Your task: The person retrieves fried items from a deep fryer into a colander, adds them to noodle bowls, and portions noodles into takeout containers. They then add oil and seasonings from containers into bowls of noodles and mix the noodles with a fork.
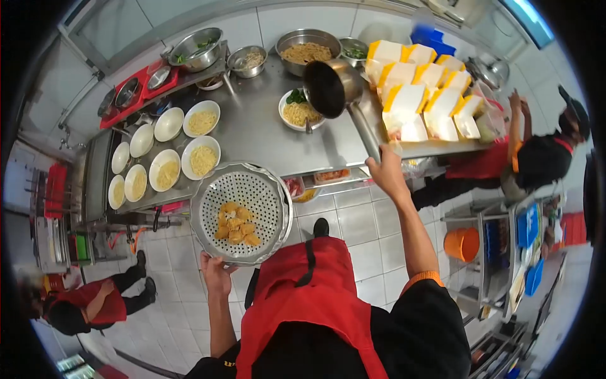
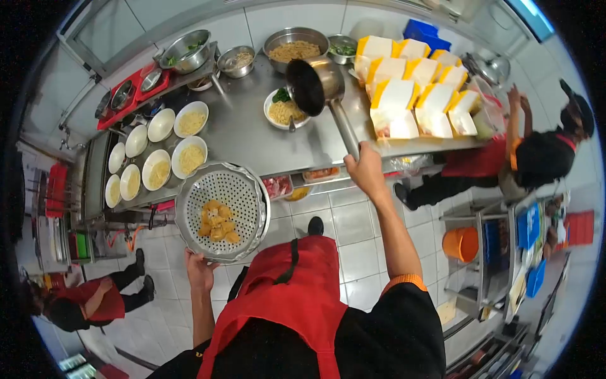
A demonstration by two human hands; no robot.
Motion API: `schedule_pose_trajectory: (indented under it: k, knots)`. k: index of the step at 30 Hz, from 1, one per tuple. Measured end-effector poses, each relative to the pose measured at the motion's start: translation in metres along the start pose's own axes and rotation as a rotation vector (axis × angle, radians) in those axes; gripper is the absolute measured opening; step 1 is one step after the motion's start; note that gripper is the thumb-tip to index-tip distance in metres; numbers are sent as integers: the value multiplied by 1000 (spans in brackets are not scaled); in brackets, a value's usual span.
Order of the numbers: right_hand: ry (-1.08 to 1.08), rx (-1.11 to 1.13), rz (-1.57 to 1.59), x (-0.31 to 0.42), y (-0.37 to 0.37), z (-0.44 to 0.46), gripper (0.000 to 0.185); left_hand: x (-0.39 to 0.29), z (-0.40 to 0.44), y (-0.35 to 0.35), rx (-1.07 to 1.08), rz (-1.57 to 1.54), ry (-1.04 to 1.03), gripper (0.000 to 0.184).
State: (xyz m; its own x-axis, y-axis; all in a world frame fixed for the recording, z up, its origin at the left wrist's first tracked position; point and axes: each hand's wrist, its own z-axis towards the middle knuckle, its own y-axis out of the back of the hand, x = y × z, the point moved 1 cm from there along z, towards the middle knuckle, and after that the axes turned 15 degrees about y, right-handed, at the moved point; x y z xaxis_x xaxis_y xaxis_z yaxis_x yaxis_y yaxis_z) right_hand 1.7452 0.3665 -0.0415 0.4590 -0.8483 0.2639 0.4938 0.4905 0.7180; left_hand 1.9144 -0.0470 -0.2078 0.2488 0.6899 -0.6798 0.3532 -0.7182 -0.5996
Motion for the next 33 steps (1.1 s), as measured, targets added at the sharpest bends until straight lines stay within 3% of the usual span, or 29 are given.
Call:
schedule_pose_trajectory:
  k: [5,13,22,26,28,30,33]
  knots:
    - [50,141,-24,-22,-13,25,32,5,-8,-66,-207,-161,9,36]
    - [86,186,-46,-59,-38,35,37,8,-15,-80,-349,-130,-35,39]
    - [143,109,-142,-56,-50,38,41,20,-57,-23,-464,-189,-82,37]
    - [-6,46,220,-3,-43,6,31,34,-95,23,-487,-245,-85,41]
    - [-504,221,823,24,-27,-21,25,47,-129,53,-546,-305,-108,43]
    - [-570,346,1025,50,-7,-62,20,62,-157,82,-570,-373,-151,46]
    - [-795,734,1130,74,16,-114,20,93,-222,122,-742,-403,-220,58]
